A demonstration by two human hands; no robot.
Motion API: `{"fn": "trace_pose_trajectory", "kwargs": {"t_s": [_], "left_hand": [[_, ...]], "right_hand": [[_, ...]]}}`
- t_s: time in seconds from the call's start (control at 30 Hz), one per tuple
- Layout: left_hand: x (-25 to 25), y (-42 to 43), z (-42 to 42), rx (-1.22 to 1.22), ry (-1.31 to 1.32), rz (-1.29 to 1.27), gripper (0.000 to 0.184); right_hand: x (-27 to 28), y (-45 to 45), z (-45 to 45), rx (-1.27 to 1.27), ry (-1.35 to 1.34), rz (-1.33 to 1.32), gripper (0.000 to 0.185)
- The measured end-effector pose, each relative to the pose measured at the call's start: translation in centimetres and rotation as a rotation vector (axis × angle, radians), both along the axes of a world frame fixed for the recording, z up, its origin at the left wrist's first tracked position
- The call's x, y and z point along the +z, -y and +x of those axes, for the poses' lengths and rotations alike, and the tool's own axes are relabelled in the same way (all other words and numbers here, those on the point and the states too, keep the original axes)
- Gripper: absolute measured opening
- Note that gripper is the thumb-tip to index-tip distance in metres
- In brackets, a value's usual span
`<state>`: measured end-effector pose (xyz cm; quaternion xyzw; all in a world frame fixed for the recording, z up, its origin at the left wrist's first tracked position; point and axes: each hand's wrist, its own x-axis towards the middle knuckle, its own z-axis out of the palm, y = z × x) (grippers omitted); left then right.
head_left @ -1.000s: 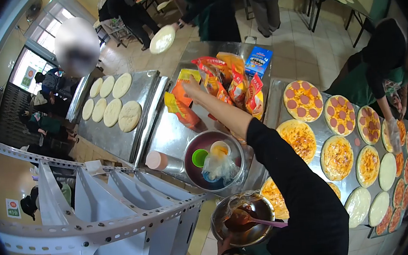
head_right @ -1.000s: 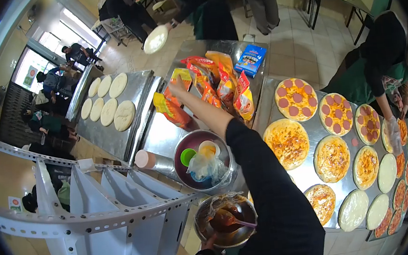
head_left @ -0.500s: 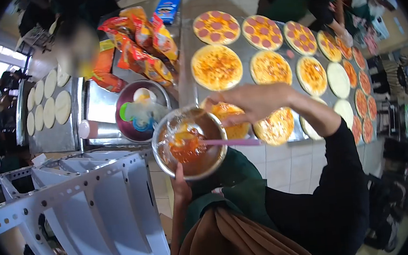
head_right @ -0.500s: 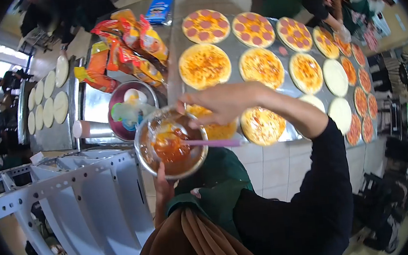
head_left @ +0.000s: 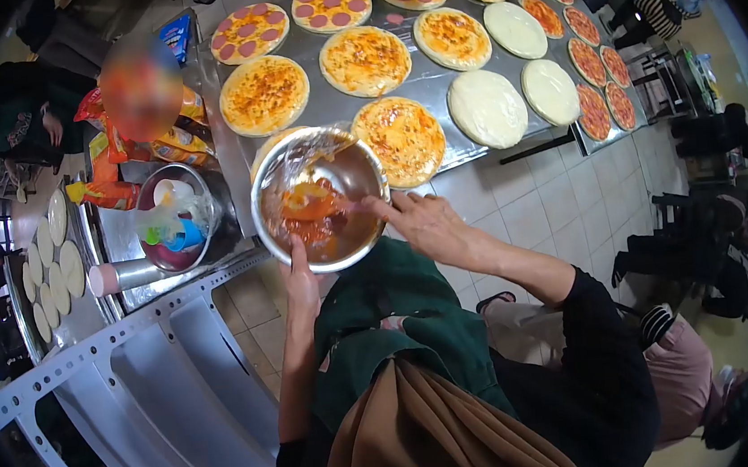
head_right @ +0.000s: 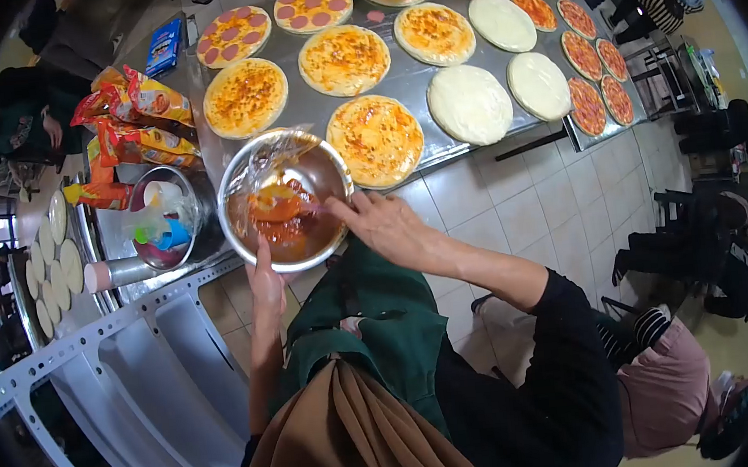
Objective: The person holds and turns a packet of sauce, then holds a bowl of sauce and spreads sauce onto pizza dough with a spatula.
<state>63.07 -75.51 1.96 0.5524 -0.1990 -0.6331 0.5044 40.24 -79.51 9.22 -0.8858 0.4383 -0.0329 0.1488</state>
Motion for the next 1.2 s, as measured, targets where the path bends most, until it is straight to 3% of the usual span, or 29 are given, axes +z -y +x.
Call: {"fn": "trace_pose_trajectory", "kwargs": {"t_s": [0.23, 0.33, 0.43, 0.57, 0.6, 0.73, 0.77, 0.87, 1.0, 1.2], "left_hand": [[2.8, 2.3, -5.6, -0.070, 0.063, -0.033, 0.046], [1.3, 3.7, -8.4, -0.057, 0.196, -0.121, 0.045], [1.0, 5.5, -12.4, -0.024, 0.273, -0.139, 0.046], [-0.5, 7.1, -18.7, -0.048, 0.397, -0.145, 0.048], [-0.9, 7.8, -20.1, -0.064, 0.409, -0.129, 0.049], [2.7, 9.7, -25.6, -0.073, 0.171, 0.007, 0.050], [3.3, 9.9, -26.9, -0.066, 0.084, 0.054, 0.050], [1.5, 10.6, -29.1, -0.053, 0.061, 0.049, 0.052], [0.8, 11.2, -31.1, -0.089, 0.047, 0.082, 0.061], [-1.1, 11.8, -32.4, -0.027, -0.016, 0.139, 0.061]], "right_hand": [[3.0, 1.0, -8.7, -0.076, -0.073, -0.147, 0.054], [1.3, 1.9, -12.4, -0.117, -0.146, -0.173, 0.056], [0.2, 1.8, -15.2, -0.079, -0.027, -0.068, 0.052], [0.8, 3.5, -19.5, -0.104, 0.022, 0.263, 0.036], [-0.9, 4.4, -21.8, -0.029, 0.178, 0.255, 0.029], [-2.4, 8.0, -29.2, -0.344, 0.535, 1.222, 0.029], [-2.5, 8.0, -30.5, -0.386, 0.607, 1.293, 0.029], [-1.8, 8.5, -33.5, -0.472, 0.774, 1.448, 0.028], [-3.0, 9.0, -36.3, -0.471, 0.838, 1.481, 0.027], [-3.9, 9.0, -38.5, -0.445, 0.957, 1.482, 0.030]]}}
